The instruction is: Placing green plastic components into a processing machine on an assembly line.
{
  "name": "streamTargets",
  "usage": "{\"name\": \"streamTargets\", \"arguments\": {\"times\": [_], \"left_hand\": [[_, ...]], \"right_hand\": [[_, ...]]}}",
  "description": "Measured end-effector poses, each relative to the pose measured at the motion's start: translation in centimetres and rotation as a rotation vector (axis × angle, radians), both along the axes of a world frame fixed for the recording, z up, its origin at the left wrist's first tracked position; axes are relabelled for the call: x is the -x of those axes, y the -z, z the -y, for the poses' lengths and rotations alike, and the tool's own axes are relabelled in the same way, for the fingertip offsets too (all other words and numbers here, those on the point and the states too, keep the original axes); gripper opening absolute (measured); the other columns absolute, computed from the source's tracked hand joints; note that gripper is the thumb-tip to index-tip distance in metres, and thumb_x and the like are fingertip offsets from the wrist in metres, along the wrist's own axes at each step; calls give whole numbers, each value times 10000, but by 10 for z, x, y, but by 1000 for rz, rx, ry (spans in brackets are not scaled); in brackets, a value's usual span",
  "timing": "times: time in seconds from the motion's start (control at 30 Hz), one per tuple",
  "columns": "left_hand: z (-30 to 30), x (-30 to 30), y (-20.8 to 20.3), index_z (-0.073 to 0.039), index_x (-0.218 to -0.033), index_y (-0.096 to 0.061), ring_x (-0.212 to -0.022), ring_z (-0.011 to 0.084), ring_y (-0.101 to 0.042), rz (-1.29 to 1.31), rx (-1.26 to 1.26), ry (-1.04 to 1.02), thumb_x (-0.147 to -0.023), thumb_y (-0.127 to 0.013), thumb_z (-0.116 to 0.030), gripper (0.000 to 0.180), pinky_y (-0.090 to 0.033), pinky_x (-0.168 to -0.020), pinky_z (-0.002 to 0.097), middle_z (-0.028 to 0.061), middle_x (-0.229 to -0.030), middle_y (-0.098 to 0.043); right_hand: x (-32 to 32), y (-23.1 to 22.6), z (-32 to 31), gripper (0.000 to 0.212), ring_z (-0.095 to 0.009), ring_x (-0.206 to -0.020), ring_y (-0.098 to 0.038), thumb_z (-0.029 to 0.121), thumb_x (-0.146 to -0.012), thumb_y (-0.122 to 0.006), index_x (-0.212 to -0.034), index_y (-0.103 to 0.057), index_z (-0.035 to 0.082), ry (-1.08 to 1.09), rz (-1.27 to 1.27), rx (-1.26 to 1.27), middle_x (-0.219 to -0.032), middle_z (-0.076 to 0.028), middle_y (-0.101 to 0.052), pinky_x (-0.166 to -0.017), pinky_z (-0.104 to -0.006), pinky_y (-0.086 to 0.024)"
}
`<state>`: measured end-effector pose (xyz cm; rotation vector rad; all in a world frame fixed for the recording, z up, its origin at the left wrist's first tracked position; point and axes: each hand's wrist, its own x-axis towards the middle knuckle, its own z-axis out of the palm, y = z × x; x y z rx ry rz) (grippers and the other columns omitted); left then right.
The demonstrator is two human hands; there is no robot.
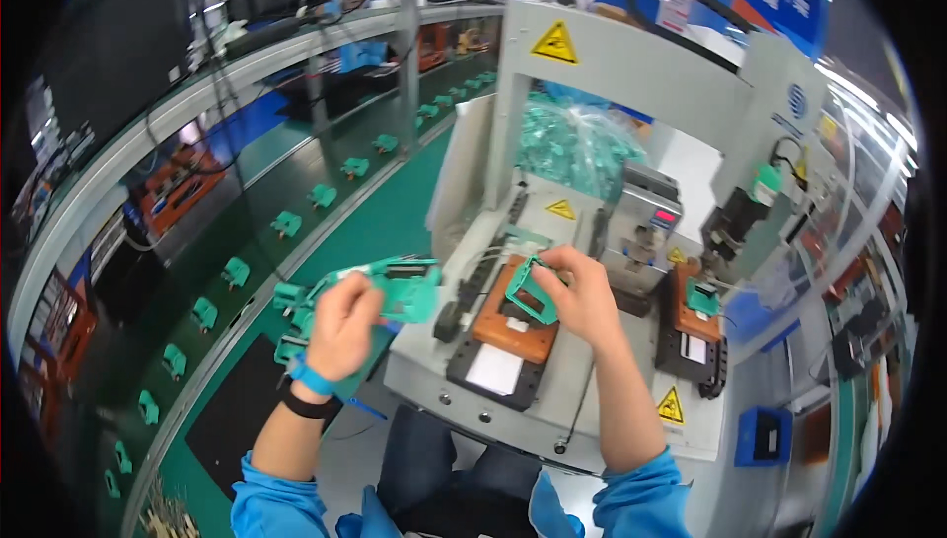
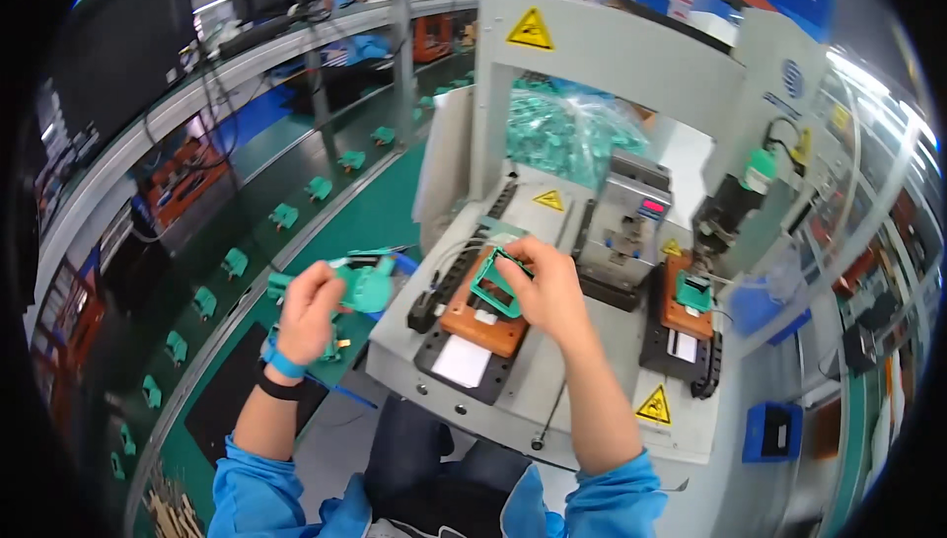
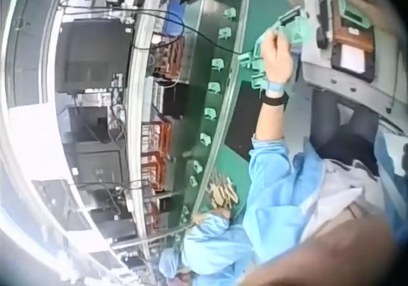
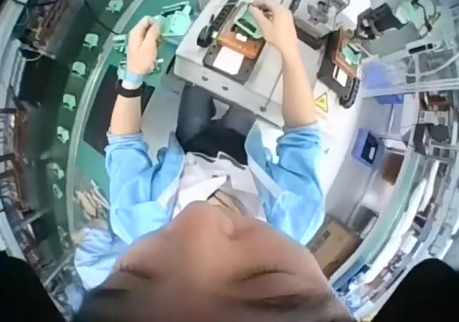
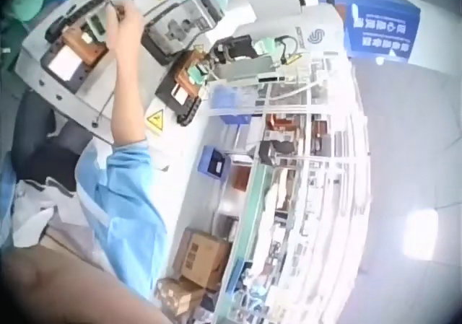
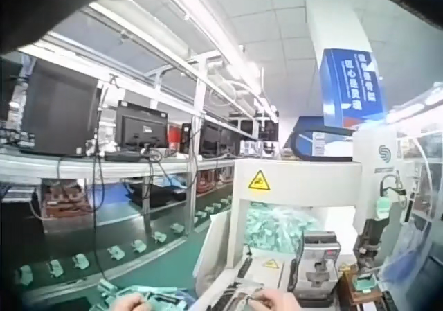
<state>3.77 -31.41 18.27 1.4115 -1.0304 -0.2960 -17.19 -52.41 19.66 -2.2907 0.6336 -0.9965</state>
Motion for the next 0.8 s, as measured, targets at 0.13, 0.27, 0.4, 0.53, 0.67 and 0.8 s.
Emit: {"name": "streamTargets", "arguments": {"times": [0.13, 0.27, 0.4, 0.53, 0.67, 0.8], "left_hand": [[-102, -68, 42, -32, -725, -469, -606, 75, -478, -125, 6, -275, -888, -497, -108, 182, -461, -588, 242, -9, -647, -456], [-199, -125, 89, -45, -718, -483, -589, 117, -544, -195, -58, -705, -878, -504, -133, 183, -408, -566, 243, 28, -630, -519], [-319, -177, 131, -39, -711, -523, -577, 128, -562, -186, -114, -1192, -861, -495, -150, 189, -402, -522, 255, 23, -599, -529], [-410, -215, 163, 18, -744, -601, -677, 248, -656, -135, -276, -1595, -822, -528, -232, 271, -490, -627, 353, 154, -703, -651], [-466, -228, 185, -20, -827, -642, -813, 393, -638, -152, -467, -2017, -782, -553, -310, 307, -492, -759, 455, 202, -818, -663], [-539, -223, 214, -25, -863, -641, -884, 408, -620, -221, -726, -2025, -816, -564, -370, 357, -485, -788, 471, 220, -886, -657]], "right_hand": [[-19, 0, 14, 163, -181, -684, -592, 97, -764, -627, -852, -632, -40, -199, -302, -107, -756, -126, -623, -660, -323, -469], [-14, -7, 18, 165, -335, -690, -617, 74, -706, -651, -841, -634, -19, -100, -439, 94, -740, -184, -629, -648, -363, -474], [-22, -8, 1, 223, -364, -972, -537, 125, -726, -651, -895, -616, -16, -66, -535, 244, -998, -199, -588, -848, -397, -424], [5, 3, 5, 563, -340, -1274, -380, 305, -767, -656, -1210, -522, -16, -143, -531, 86, -1387, -210, -378, -1052, -388, -292], [6, 28, -20, 548, -362, -1268, -380, 269, -758, -658, -1206, -515, -13, 53, -351, 88, -1370, -223, -384, -1048, -403, -288], [16, 19, -41, 405, -373, -1143, -478, 205, -861, -651, -1165, -545, -41, 53, -293, 484, -1255, -246, -480, -977, -425, -366]]}}
